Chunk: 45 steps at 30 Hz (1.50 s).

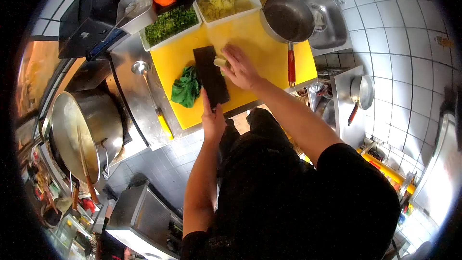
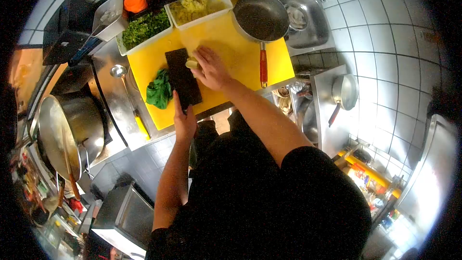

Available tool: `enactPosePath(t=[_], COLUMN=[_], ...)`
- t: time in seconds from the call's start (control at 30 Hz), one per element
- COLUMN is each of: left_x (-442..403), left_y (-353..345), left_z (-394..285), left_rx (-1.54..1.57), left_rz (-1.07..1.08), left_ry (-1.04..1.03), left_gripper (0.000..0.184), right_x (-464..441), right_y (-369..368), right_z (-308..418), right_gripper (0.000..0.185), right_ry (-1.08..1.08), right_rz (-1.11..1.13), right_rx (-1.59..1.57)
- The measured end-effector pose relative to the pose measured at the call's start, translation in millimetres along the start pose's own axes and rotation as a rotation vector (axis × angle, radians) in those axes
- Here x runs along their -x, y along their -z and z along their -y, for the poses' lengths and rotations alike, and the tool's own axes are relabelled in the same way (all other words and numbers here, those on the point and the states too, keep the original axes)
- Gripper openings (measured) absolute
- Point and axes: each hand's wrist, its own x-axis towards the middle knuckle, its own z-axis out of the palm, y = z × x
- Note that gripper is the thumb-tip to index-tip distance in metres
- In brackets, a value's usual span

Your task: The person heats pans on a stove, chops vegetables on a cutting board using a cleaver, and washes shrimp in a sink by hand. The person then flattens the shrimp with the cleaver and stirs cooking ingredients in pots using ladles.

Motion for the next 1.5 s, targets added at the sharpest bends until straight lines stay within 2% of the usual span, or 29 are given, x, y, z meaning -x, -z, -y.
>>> enactPosePath(t=[0.07, 0.17, 0.2, 0.27, 0.3, 0.4, 0.5, 0.57, 0.67, 0.73, 0.8, 0.83, 0.93, 1.03, 1.1, 1.2, 1.23, 1.27, 1.33, 1.43, 1.47, 1.5], left_x=[1, -5, -4, 2, 3, 3, 5, 5, 2, 3, 33, 52, 96, 145, 187, 231, 245, 265, 292, 310, 316, 314], left_y=[1, -2, 0, 3, -1, -13, -32, -49, -78, -86, -68, -55, -37, -11, 24, 52, 58, 70, 94, 142, 170, 194], left_z=[-19, 8, 2, -15, -12, -5, 5, 15, 30, 20, -10, -33, -35, -38, -56, -50, -43, -46, -65, -76, -96, -98], left_rx=[-0.037, -0.132, -0.126, -0.112, -0.115, -0.134, -0.108, -0.063, -0.068, 0.025, 0.162, 0.213, 0.261, 0.338, 0.341, 0.308, 0.222, 0.387, 0.759, 0.731, 0.735, 0.715], left_rz=[-0.017, 0.024, 0.065, 0.144, 0.14, 0.136, 0.149, 0.172, 0.046, 0.013, 0.134, 0.184, 0.117, -0.08, -0.149, -0.447, -0.584, -0.589, -0.626, -0.873, -0.921, -1.006], left_ry=[-0.165, -0.262, -0.21, -0.1, -0.143, -0.231, -0.255, -0.259, -0.466, -0.467, -0.183, -0.055, -0.076, -0.217, -0.056, -0.215, -0.347, -0.202, -0.146, -0.235, -0.194, -0.28], left_gripper=[0.073, 0.075, 0.076, 0.077, 0.077, 0.077, 0.078, 0.079, 0.082, 0.084, 0.082, 0.081, 0.078, 0.078, 0.077, 0.077, 0.078, 0.079, 0.082, 0.082, 0.081, 0.08], right_x=[19, 40, 44, 49, 50, 48, 43, 47, 55, 63, 59, 59, 58, 54, 51, 50, 50, 49, 44, 26, 18, 9], right_y=[3, 17, 20, 16, 14, 7, -7, -12, -30, -30, -9, 0, 18, 31, 32, 34, 37, 39, 29, 20, 9, -2], right_z=[6, 5, 5, 4, 6, 9, 9, 6, -10, -18, 5, 16, 74, 150, 204, 292, 321, 352, 402, 486, 515, 543], right_gripper=[0.057, 0.058, 0.058, 0.059, 0.06, 0.061, 0.061, 0.061, 0.058, 0.054, 0.051, 0.051, 0.053, 0.052, 0.051, 0.052, 0.054, 0.056, 0.059, 0.058, 0.058, 0.058], right_ry=[-0.008, -0.022, -0.028, -0.196, -0.281, -0.285, -0.264, -0.31, -0.268, -0.167, -0.26, -0.225, -0.095, 0.051, 0.227, 0.477, 0.521, 0.543, 0.691, 0.893, 0.932, 0.969], right_rz=[0.019, 0.025, 0.027, -0.106, -0.171, -0.129, -0.21, -0.188, -0.229, -0.212, -0.097, -0.084, -0.041, 0.006, 0.047, 0.05, 0.102, 0.152, 0.217, 0.204, 0.179, 0.153], right_rx=[-0.041, 0.065, 0.128, 0.14, 0.143, 0.197, -0.033, -0.006, -0.069, -0.015, -0.071, -0.061, -0.054, -0.123, -0.144, -0.221, -0.269, -0.29, -0.302, -0.4, -0.445, -0.49])
